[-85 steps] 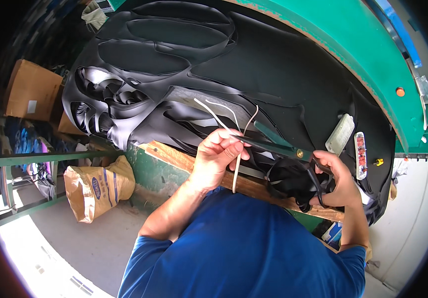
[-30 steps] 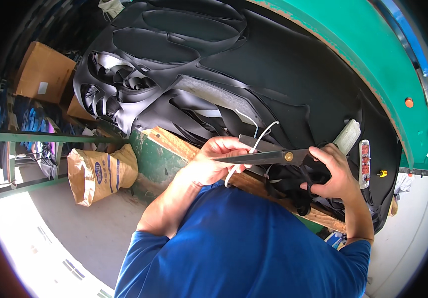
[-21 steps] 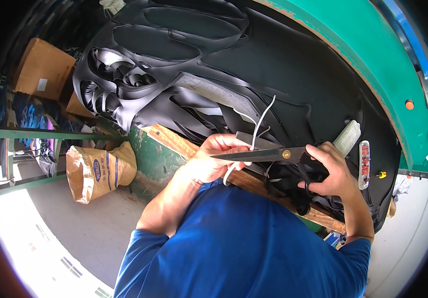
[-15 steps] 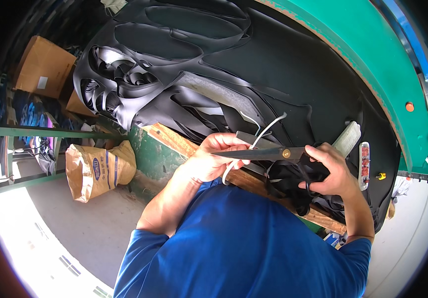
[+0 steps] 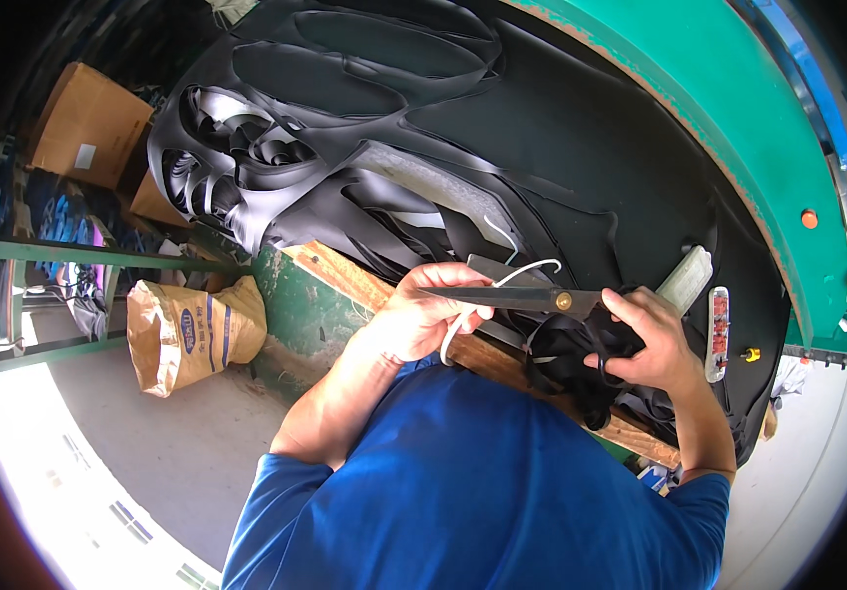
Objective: Connecting wires to internal terminals of a power strip and assembling the casing.
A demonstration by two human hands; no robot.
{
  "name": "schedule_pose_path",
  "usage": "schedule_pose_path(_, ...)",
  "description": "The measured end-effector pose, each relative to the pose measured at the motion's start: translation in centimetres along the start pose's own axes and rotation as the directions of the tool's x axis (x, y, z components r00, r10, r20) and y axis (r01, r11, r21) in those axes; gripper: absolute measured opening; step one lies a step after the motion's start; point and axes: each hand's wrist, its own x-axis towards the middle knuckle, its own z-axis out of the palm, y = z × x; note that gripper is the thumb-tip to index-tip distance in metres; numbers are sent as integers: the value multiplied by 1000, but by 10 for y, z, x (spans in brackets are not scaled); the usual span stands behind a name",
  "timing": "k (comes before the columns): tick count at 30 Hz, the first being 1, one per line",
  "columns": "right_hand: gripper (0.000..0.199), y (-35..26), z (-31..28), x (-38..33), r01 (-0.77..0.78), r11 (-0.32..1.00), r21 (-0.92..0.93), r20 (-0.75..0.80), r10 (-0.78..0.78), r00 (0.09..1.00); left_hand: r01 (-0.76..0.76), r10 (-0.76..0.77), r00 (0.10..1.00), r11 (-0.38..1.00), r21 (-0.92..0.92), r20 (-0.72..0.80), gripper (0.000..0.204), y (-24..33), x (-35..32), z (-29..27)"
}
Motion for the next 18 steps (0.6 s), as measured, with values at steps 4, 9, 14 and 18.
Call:
schedule_pose_path(4,83,0,3,-4,-21,999,32,2,21,1000,-16,17,999,999,37,-27,21,-2,-3,2)
schedule_pose_path(9,82,3,9,-12,-32,998,51,26,30,999,-39,40,999,997,66,-12,18,-3,-4,5)
schedule_pose_path(14,85,9,12,-3,-130,936,329,17,131,991,-54,56,998,995,80,-26,19,6,2,5)
schedule_pose_path(18,89,12,-1,22,-207,803,559,17,238,971,-121,130,990,984,132,-58,20,11,2,-4)
